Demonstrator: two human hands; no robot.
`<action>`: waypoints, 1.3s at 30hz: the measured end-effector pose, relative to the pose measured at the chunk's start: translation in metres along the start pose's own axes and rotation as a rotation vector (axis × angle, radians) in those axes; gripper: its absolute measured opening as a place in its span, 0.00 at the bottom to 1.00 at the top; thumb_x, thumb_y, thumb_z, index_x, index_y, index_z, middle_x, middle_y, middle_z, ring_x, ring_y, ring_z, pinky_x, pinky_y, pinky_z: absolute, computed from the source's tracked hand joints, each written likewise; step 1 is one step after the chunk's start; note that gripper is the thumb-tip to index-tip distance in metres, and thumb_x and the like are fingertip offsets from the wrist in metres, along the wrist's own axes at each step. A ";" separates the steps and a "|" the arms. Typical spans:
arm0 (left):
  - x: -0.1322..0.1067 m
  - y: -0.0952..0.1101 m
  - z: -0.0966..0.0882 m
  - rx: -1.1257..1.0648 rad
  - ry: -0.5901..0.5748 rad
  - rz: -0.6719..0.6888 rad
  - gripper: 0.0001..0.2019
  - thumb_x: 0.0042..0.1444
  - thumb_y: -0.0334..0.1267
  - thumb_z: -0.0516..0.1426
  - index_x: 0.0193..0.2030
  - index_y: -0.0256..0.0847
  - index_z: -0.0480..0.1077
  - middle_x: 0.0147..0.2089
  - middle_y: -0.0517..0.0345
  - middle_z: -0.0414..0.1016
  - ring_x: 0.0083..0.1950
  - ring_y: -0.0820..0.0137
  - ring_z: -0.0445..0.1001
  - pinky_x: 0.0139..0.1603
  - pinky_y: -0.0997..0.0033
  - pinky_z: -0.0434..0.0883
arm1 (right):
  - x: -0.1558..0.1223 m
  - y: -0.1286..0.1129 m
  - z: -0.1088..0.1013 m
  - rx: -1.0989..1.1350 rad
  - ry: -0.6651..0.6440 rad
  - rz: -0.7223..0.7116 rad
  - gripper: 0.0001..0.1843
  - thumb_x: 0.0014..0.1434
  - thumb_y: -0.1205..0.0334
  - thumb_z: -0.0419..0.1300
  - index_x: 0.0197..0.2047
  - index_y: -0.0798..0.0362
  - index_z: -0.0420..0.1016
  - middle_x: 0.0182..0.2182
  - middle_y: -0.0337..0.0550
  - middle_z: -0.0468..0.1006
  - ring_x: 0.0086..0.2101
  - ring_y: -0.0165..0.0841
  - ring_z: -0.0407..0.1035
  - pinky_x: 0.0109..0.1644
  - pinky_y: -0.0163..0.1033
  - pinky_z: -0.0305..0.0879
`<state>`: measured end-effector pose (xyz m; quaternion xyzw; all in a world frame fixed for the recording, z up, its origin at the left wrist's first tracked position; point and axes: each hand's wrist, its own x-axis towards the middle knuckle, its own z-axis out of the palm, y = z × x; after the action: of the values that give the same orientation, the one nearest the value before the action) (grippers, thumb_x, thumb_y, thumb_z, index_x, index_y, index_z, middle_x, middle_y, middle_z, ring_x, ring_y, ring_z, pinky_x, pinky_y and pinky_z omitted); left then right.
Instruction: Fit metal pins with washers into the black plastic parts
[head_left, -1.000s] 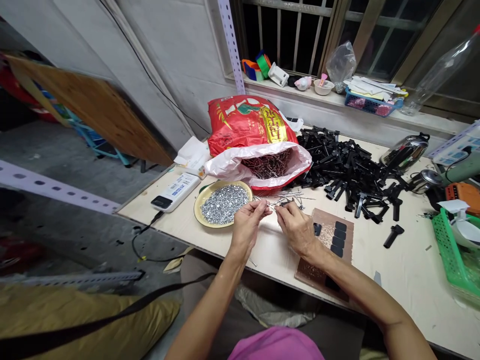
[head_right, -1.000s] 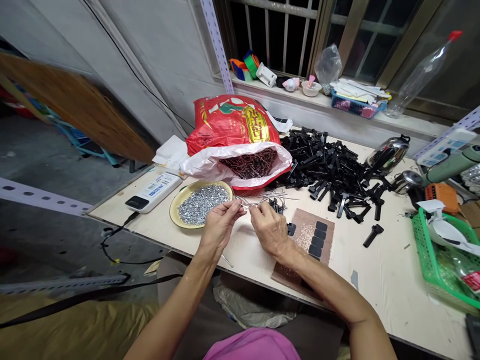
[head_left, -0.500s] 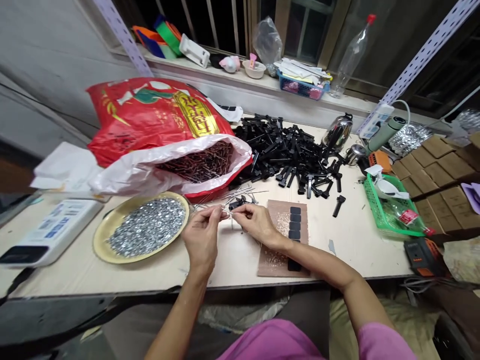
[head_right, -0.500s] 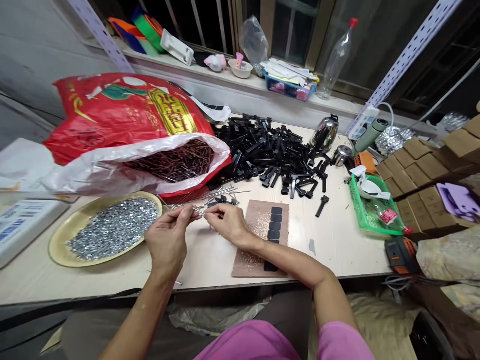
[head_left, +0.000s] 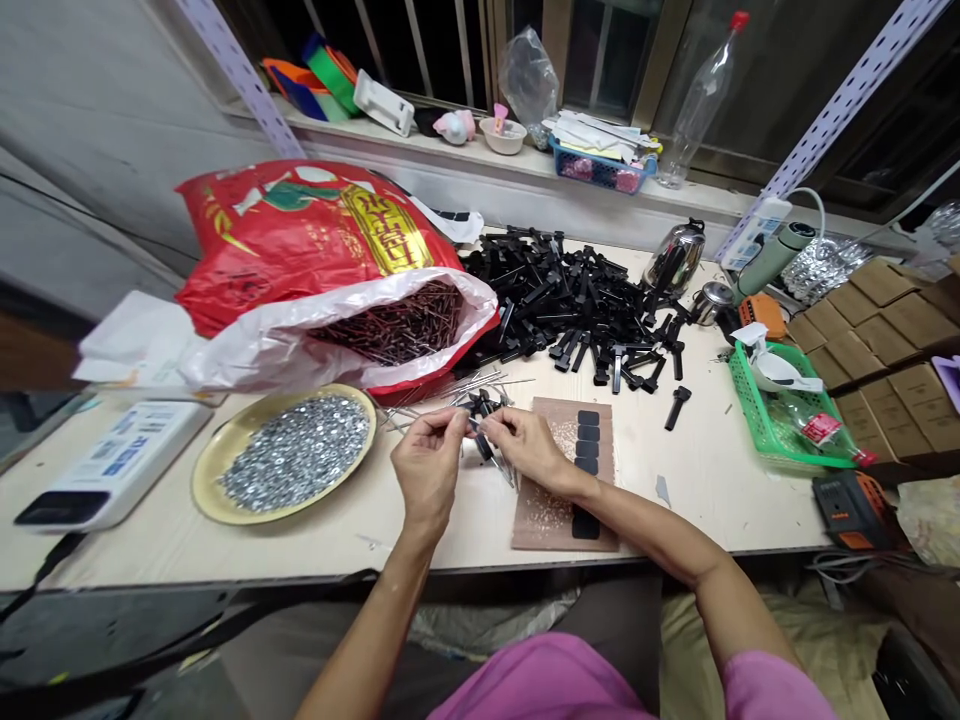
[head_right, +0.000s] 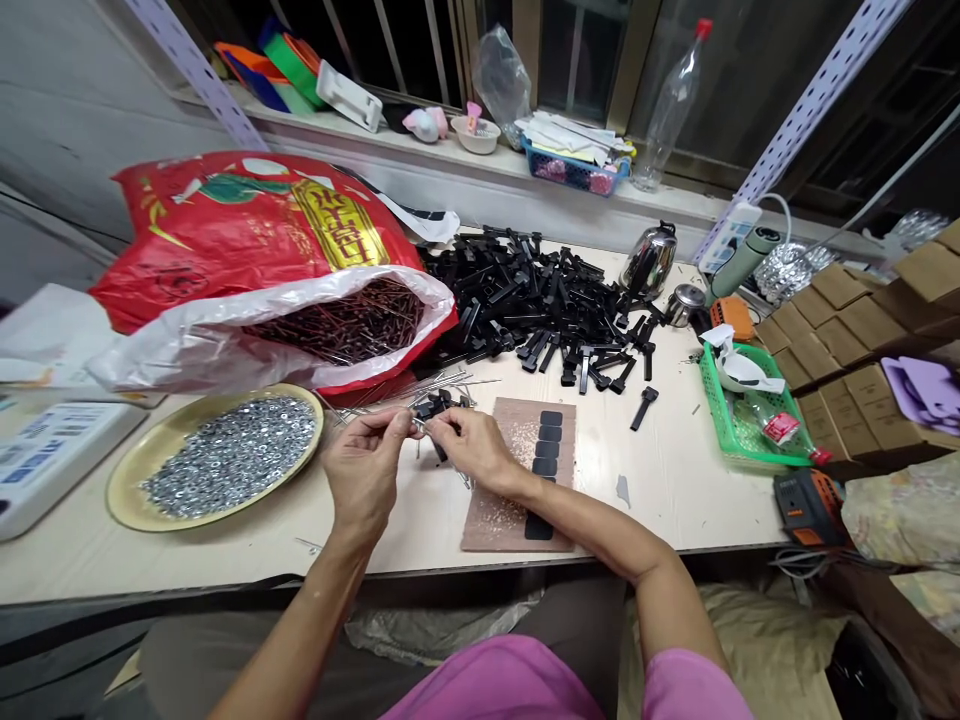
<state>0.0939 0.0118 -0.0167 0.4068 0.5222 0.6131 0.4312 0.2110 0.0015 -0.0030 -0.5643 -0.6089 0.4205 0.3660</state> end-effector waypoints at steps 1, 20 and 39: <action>0.000 -0.001 0.000 0.004 -0.012 0.003 0.13 0.41 0.45 0.64 0.29 0.37 0.71 0.24 0.61 0.73 0.26 0.73 0.72 0.33 0.70 0.71 | 0.001 0.001 0.000 0.083 -0.038 0.050 0.16 0.63 0.56 0.50 0.27 0.54 0.66 0.20 0.31 0.61 0.22 0.24 0.56 0.26 0.30 0.53; 0.003 -0.014 0.003 -0.009 0.056 0.012 0.11 0.46 0.43 0.63 0.30 0.38 0.69 0.27 0.62 0.72 0.30 0.73 0.72 0.38 0.71 0.69 | 0.005 0.002 0.000 -0.168 0.019 -0.048 0.06 0.59 0.62 0.56 0.40 0.54 0.68 0.29 0.35 0.70 0.29 0.27 0.65 0.34 0.31 0.60; 0.006 0.002 0.000 -0.159 -0.098 -0.166 0.15 0.39 0.46 0.67 0.26 0.37 0.69 0.21 0.64 0.69 0.24 0.77 0.67 0.30 0.74 0.67 | 0.003 0.000 -0.008 -0.247 0.030 -0.090 0.14 0.64 0.60 0.50 0.28 0.54 0.69 0.27 0.38 0.72 0.27 0.27 0.63 0.32 0.32 0.57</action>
<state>0.0921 0.0176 -0.0142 0.3564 0.4821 0.5941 0.5364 0.2181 0.0057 -0.0004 -0.5834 -0.6753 0.3168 0.3213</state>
